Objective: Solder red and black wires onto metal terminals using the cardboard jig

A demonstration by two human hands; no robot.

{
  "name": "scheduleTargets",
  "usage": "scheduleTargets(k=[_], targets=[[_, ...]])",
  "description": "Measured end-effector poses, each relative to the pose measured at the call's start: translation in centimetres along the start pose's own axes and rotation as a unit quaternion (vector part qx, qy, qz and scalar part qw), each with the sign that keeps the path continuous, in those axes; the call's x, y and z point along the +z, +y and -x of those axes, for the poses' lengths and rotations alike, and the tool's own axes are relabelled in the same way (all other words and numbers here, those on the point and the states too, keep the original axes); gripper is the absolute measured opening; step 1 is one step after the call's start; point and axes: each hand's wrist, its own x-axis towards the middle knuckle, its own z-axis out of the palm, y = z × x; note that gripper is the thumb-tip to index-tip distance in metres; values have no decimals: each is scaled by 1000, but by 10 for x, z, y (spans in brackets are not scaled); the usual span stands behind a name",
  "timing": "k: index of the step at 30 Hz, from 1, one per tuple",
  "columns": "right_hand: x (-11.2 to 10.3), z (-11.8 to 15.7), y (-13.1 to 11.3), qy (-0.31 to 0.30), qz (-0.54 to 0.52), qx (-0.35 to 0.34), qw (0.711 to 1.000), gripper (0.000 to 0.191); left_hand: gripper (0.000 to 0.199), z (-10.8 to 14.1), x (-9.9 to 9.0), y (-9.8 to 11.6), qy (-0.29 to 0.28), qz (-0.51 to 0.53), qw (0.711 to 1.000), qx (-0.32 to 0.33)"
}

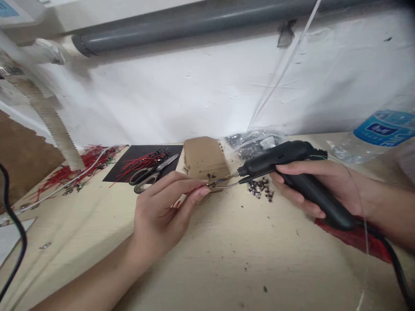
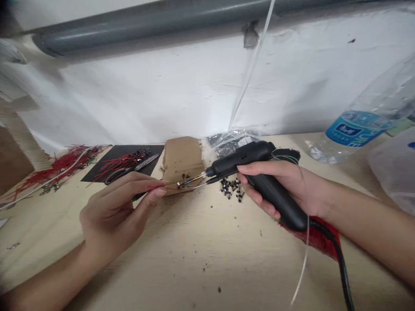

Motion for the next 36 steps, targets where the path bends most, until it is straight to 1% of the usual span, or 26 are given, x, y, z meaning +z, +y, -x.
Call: scheduleTargets(k=[5, 11, 21, 24, 29, 36], targets=[[4, 0, 0, -2, 14, -21, 1000, 37, 14, 0, -1, -1, 9, -18, 1000, 3], [3, 0, 0, 9, 12, 4, 1000, 41, 15, 0, 1, -1, 9, -22, 1000, 6], [0, -2, 0, 1, -6, -11, 1000, 36, 12, 1, -1, 1, 7, -30, 1000, -1], [-1, -2, -1, 8, -10, -15, 1000, 36, 11, 0, -2, 2, 11, -43, 999, -17], [-1, -2, -2, 22, -8, -22, 999, 35, 3, -2, -1, 0, 28, -80, 995, -45], [2, 0, -2, 24, 7, -15, 1000, 35, 10, -2, -1, -4, 33, -113, 989, -89]])
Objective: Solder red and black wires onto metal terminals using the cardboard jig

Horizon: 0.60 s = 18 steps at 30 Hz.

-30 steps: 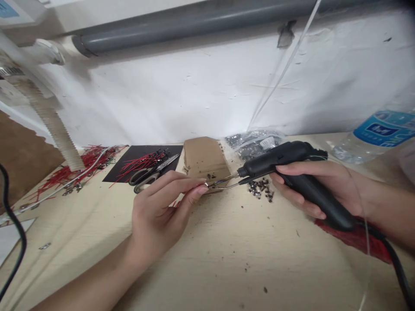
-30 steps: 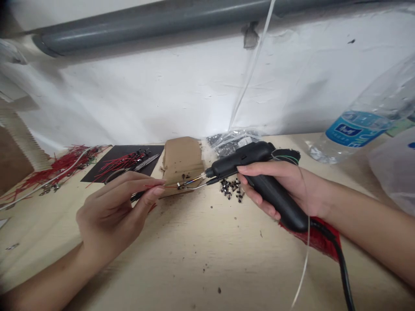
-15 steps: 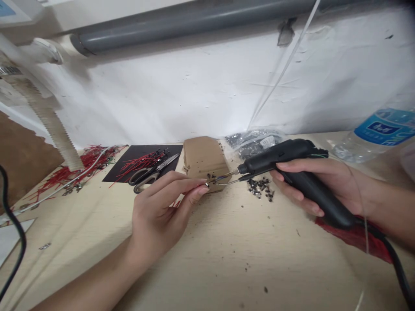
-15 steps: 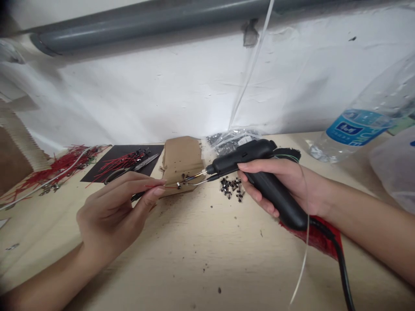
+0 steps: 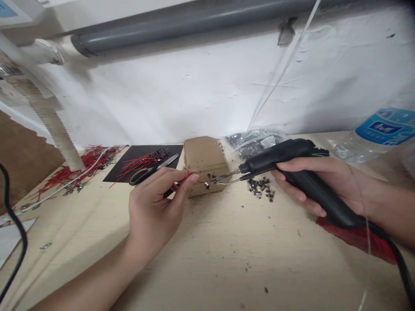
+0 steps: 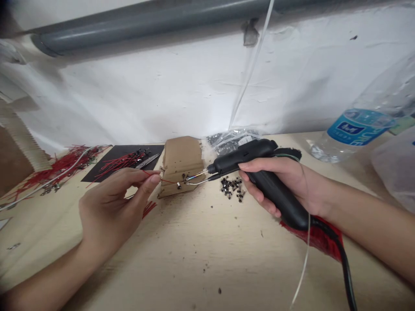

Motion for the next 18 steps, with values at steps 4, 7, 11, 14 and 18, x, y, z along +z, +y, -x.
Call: scheduleTargets(k=[4, 7, 11, 14, 18], targets=[[1, -1, 1, 1, 11, 5, 1000, 38, 11, -1, 1, 1, -6, 4, 1000, -12], [1, -1, 1, 3, 19, 2, 1000, 39, 11, -2, 2, 2, -17, 4, 1000, -12], [2, 0, 1, 0, 20, 0, 1000, 39, 12, -2, 2, 1, -16, 14, 1000, -8], [2, 2, 0, -3, 16, 0, 1000, 37, 12, -1, 2, -1, -14, 28, 999, -9], [1, 1, 0, -6, 14, 2, 1000, 37, 13, -1, 3, -2, -21, 32, 999, -12]])
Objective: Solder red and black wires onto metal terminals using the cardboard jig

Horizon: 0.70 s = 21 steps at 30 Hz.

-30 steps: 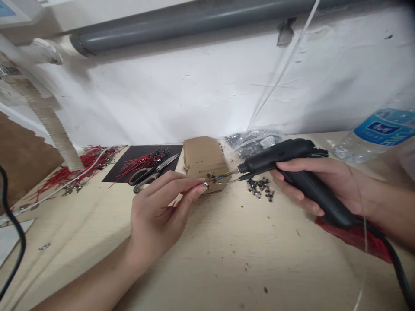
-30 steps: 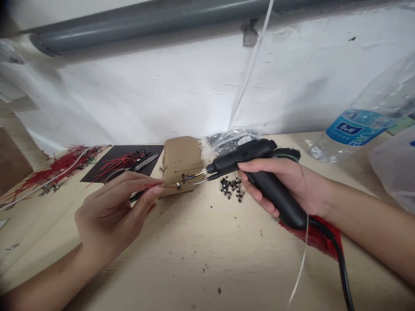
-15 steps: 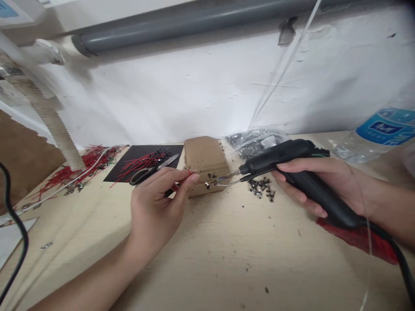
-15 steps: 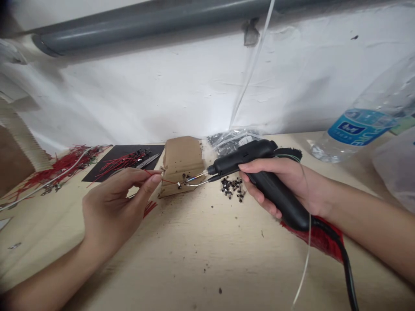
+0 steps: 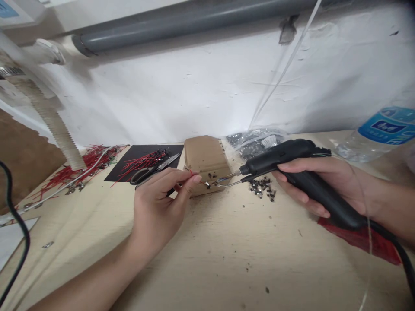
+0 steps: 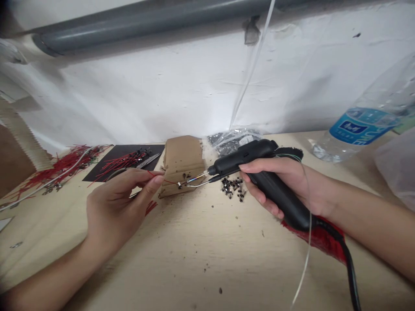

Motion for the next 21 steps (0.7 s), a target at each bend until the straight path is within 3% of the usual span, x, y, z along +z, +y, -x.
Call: scheduleTargets(k=[21], targets=[[1, 0, -1, -1, -2, -3, 1000, 36, 7, 2, 0, 1, -20, 24, 1000, 5]])
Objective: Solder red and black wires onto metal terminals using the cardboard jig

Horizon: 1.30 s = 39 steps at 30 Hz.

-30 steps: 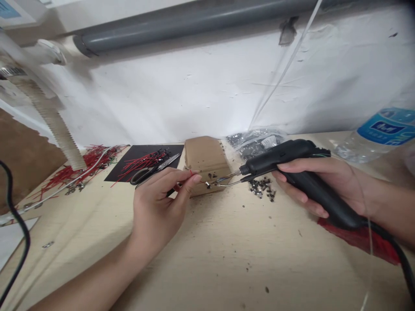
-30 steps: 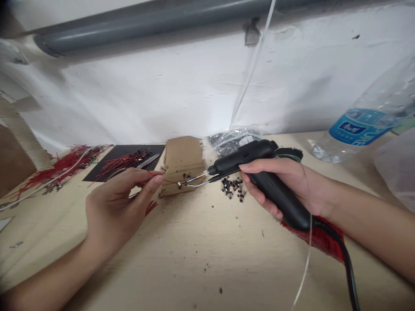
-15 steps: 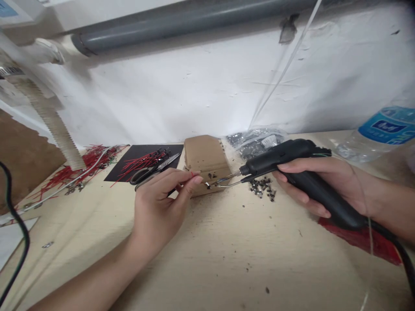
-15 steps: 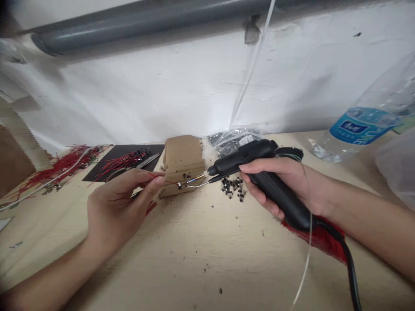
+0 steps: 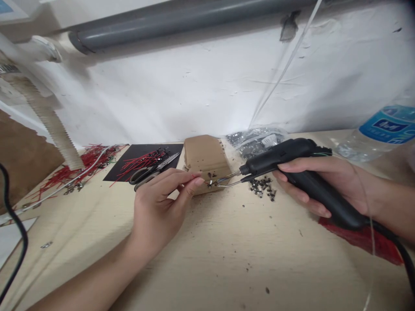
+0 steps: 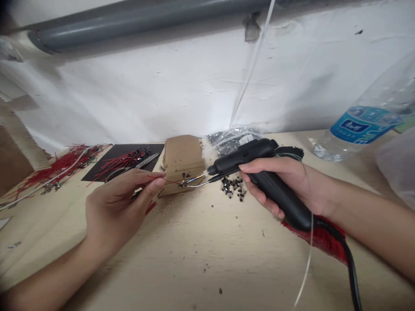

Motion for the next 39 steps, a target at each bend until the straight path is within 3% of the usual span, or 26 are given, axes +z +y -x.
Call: scheduleTargets(k=[15, 39], targets=[[-3, -1, 3, -21, -4, -14, 1000, 34, 3, 2, -2, -2, 27, 7, 1000, 14], [-4, -1, 2, -18, -4, -13, 1000, 35, 5, 2, -2, 0, 11, 15, 1000, 16]])
